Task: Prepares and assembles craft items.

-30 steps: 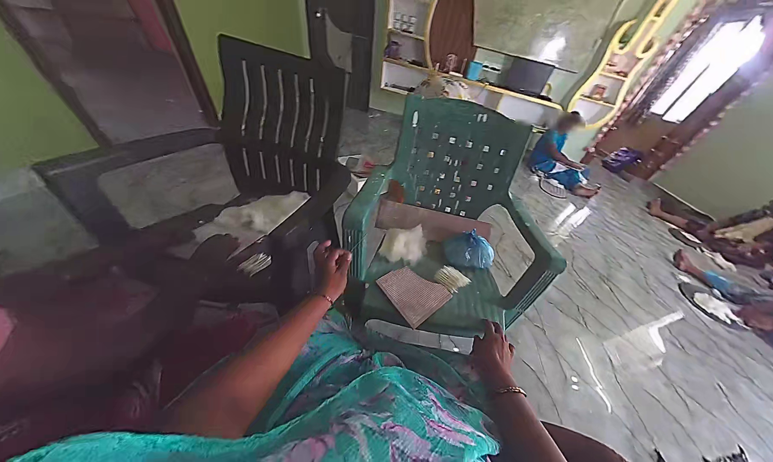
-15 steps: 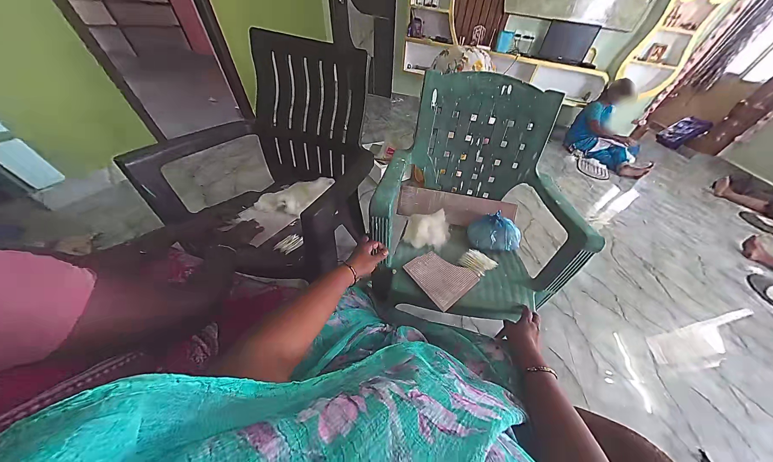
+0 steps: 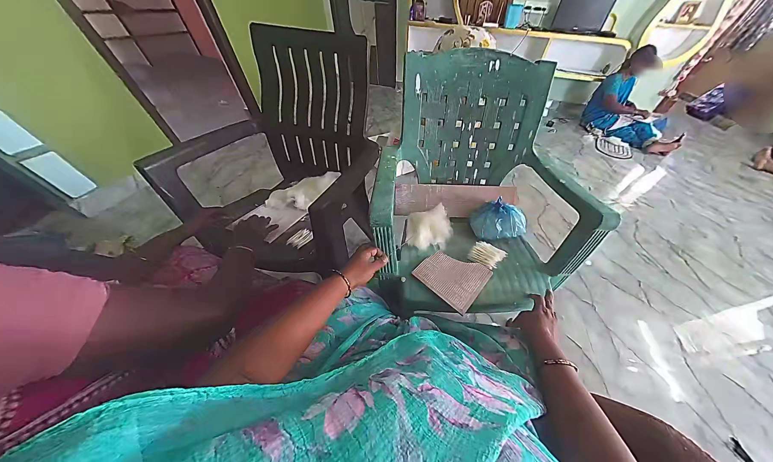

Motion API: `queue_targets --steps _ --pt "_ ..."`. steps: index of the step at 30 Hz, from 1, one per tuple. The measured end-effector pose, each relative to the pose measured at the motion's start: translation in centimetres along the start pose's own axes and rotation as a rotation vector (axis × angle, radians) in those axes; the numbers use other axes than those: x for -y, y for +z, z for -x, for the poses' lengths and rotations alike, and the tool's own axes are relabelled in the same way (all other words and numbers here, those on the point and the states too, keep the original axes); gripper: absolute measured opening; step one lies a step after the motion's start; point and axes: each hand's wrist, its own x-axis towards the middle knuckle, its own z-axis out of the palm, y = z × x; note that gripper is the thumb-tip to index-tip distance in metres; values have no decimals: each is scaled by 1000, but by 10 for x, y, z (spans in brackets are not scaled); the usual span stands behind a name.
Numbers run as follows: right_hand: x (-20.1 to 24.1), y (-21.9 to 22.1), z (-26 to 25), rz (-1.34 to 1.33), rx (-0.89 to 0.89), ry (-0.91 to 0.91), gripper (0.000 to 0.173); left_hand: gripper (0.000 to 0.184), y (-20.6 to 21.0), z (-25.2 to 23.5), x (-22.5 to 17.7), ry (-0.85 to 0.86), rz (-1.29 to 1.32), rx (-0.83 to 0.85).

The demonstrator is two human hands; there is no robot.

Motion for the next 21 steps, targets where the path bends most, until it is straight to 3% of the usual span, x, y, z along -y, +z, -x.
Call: queue_targets --steps 5,12,15,19,21 --pt "13 -3 2 36 44 47 59 28 -5 20 -11 -63 -78 66" --pt "11 6 1 -49 -9 31 69 29 5 48 -5 46 -58 125" --pt "7 6 -3 -70 -23 -1 63 28 8 39 5 84 1 21" --pt "-5 -11 -24 -144 -102 0 36 28 22 32 13 84 17 -49" --pt "-13 -19 -40 -181 -102 63 43 29 26 33 21 79 4 14"
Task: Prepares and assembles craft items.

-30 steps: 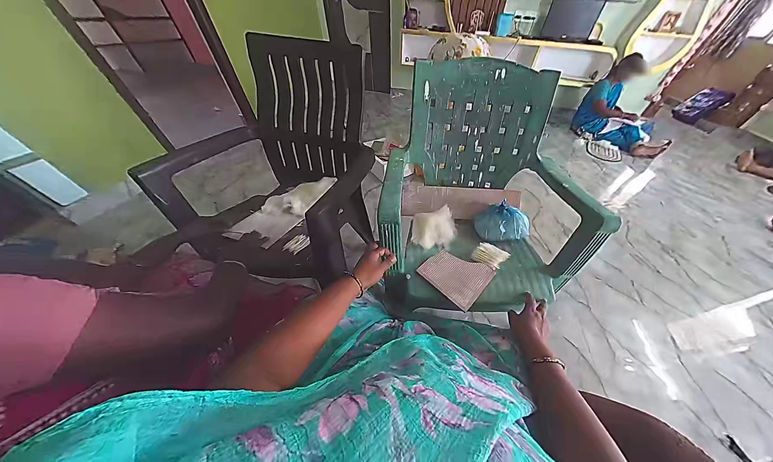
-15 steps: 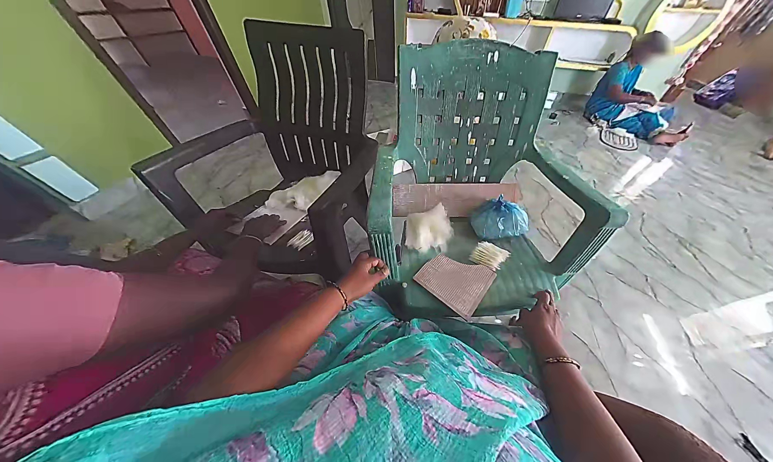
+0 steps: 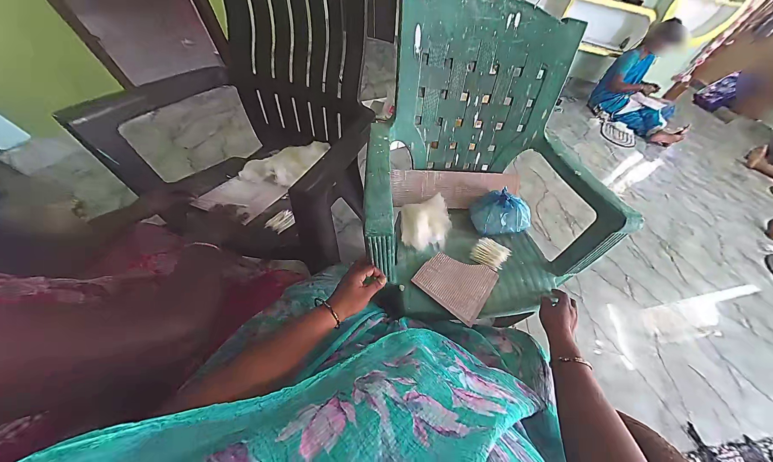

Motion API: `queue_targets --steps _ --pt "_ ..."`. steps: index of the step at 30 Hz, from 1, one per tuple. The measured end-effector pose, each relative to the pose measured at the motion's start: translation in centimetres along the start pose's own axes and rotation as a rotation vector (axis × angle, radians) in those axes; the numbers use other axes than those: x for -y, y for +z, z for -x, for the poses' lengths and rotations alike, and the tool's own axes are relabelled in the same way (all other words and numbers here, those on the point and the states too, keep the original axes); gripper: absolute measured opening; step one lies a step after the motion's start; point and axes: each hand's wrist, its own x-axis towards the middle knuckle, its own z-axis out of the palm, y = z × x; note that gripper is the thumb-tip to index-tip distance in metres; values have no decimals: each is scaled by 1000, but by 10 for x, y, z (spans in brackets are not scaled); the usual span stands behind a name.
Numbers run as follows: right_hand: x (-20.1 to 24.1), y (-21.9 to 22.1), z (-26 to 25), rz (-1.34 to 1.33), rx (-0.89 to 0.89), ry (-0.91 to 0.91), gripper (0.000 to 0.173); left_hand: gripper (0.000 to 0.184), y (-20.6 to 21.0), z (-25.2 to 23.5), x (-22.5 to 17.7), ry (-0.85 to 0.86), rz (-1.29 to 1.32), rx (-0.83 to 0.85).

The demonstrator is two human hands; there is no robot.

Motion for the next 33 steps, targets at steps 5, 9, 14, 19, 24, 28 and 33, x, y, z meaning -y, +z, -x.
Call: queue_targets --steps 5,9,14,19,24,28,33 --pt "-11 7 -31 -138 116 151 69 32 -3 0 24 -56 -207 138" --pt "-7 13 -24 -156 80 192 68 31 -19 5 39 -190 -620 296" --pt "11 21 -2 -232 -63 291 64 32 -21 12 49 -155 -852 381" --pt "11 31 9 -231 -89 308 66 33 -17 6 49 -136 -876 299" --pt "1 27 16 -150 -97 235 70 35 -13 17 35 -182 -767 210" --pt "8 26 21 -65 -93 173 62 41 -15 18 25 -224 -752 308" --pt "17 21 31 52 -51 100 60 37 -28 28 0 -158 -648 471"
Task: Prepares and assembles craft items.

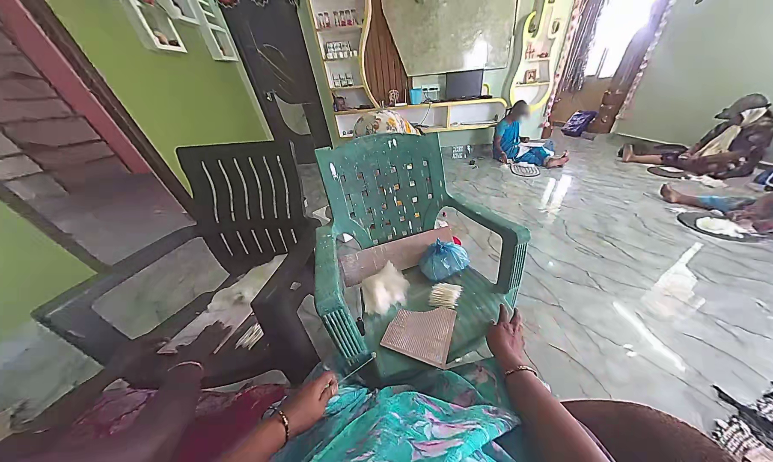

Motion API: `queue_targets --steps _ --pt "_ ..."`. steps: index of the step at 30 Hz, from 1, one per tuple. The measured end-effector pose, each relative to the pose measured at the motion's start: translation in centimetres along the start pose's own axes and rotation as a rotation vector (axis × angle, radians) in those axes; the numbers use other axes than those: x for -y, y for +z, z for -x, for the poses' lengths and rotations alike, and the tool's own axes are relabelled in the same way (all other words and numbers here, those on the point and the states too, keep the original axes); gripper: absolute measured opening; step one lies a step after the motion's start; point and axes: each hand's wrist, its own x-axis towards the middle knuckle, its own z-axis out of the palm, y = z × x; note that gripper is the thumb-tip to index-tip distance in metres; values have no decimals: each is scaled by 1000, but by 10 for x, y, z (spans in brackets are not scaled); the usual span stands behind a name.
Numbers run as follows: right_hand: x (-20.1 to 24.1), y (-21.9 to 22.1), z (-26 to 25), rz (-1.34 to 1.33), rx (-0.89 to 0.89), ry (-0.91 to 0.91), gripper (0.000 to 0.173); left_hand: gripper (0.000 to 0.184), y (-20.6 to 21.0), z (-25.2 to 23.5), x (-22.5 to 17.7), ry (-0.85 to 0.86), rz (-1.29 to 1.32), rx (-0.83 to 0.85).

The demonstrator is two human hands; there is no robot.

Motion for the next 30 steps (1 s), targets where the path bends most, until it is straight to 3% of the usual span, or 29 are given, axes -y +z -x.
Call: queue_targets --steps 6,10,14,18,22,26,30 --pt "-1 -2 -3 -35 2 1 59 27 9 57 3 261 326 174" --pt "-2 2 -6 -48 11 6 57 28 36 61 22 35 487 15" --pt "-6 -1 -12 -61 33 24 61 29 54 37 21 -35 489 -127" --pt "-17 4 -25 -162 38 20 72 33 25 23 18 -62 507 -461" --pt "-20 7 -44 -383 60 93 89 35 -2 2 4 -10 839 -792" --pt "-28 6 -54 -531 109 125 97 34 -2 -12 -18 63 1130 -809" --pt "-34 3 -52 -503 94 133 78 35 11 -21 -18 95 1157 -756"
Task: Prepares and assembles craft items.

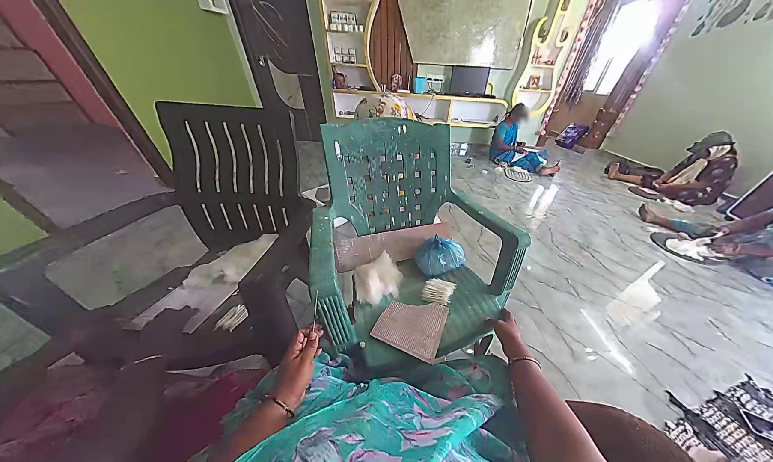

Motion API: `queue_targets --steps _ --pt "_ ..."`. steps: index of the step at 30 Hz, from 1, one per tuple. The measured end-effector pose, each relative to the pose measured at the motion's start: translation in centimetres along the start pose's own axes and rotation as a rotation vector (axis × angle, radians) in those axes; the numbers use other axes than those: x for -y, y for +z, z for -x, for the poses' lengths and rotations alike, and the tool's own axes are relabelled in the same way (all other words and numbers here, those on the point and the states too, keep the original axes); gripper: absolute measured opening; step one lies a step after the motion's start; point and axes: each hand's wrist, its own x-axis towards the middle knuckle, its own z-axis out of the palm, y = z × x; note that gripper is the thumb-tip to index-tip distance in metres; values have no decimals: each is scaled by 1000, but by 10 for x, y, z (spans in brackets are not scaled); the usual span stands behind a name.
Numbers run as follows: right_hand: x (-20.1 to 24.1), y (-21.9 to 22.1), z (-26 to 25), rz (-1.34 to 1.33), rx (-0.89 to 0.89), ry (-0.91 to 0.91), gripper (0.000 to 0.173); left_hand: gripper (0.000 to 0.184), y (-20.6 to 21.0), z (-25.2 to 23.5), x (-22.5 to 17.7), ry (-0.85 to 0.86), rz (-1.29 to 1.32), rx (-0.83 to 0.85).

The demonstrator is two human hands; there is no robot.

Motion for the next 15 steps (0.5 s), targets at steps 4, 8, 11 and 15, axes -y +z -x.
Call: queue_targets --steps 4,8,11,15 --pt "1 -1 4 67 -29 -8 62 35 -9 -8 -1 2 -119 84" --pt "0 3 11 125 -72 9 59 34 -11 -13 -5 -51 -147 164" --pt "6 -2 22 142 -86 60 58 32 -13 -10 -3 -48 -120 172" --pt "6 -12 36 144 -94 95 57 28 -16 -4 -4 -61 -110 176"
